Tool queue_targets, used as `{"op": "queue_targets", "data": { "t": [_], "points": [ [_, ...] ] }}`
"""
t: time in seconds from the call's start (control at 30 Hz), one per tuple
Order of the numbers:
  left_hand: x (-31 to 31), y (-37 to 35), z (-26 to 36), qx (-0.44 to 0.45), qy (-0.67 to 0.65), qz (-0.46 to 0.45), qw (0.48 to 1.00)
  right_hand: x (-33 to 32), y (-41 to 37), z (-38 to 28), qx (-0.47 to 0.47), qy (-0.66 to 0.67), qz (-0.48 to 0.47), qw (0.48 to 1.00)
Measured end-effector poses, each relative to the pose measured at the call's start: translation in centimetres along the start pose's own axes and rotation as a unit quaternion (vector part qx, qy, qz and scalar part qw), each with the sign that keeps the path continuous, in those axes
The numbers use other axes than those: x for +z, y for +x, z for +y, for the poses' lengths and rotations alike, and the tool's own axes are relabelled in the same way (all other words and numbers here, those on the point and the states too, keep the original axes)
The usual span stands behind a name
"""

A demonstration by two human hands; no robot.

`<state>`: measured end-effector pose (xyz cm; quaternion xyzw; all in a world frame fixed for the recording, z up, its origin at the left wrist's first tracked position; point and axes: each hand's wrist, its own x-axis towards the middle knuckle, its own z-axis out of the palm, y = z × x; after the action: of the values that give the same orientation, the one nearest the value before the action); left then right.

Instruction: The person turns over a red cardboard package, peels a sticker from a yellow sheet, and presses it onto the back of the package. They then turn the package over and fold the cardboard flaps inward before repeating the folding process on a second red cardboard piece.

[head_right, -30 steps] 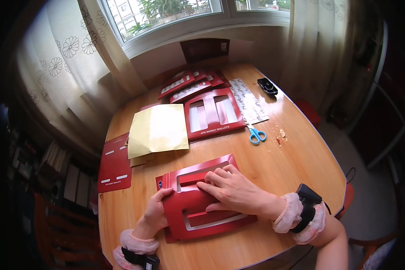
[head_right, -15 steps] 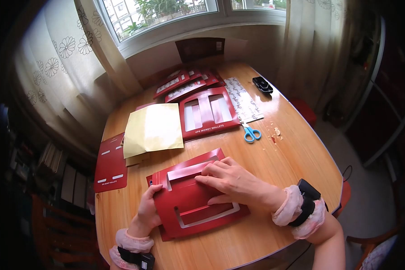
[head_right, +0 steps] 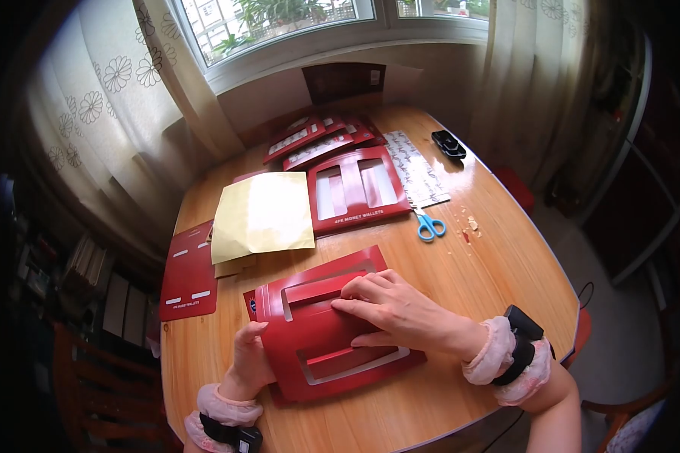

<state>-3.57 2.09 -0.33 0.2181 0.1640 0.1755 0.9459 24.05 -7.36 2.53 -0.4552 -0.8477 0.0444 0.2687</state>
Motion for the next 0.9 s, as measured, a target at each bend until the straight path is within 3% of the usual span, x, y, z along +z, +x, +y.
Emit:
{"op": "queue_targets", "data": {
  "t": [0.1,0.23,0.6,0.9],
  "points": [
    [0.0,-0.2,-0.1,0.011,0.054,0.033,0.998,0.0,0.2,-0.3,-0.015,-0.002,0.019,1.0],
    [0.2,0.0,-0.2,0.016,0.022,0.002,1.0,-0.2,0.3,-0.6,-0.018,0.002,0.008,1.0],
    [0.1,-0.3,-0.3,0.02,0.079,0.03,0.996,-0.9,0.4,-1.4,-0.039,-0.047,-0.01,0.998],
    [-0.1,-0.4,-0.3,0.001,0.084,0.036,0.996,-0.5,0.4,-1.2,-0.031,-0.008,-0.009,0.999]
  ]
}}
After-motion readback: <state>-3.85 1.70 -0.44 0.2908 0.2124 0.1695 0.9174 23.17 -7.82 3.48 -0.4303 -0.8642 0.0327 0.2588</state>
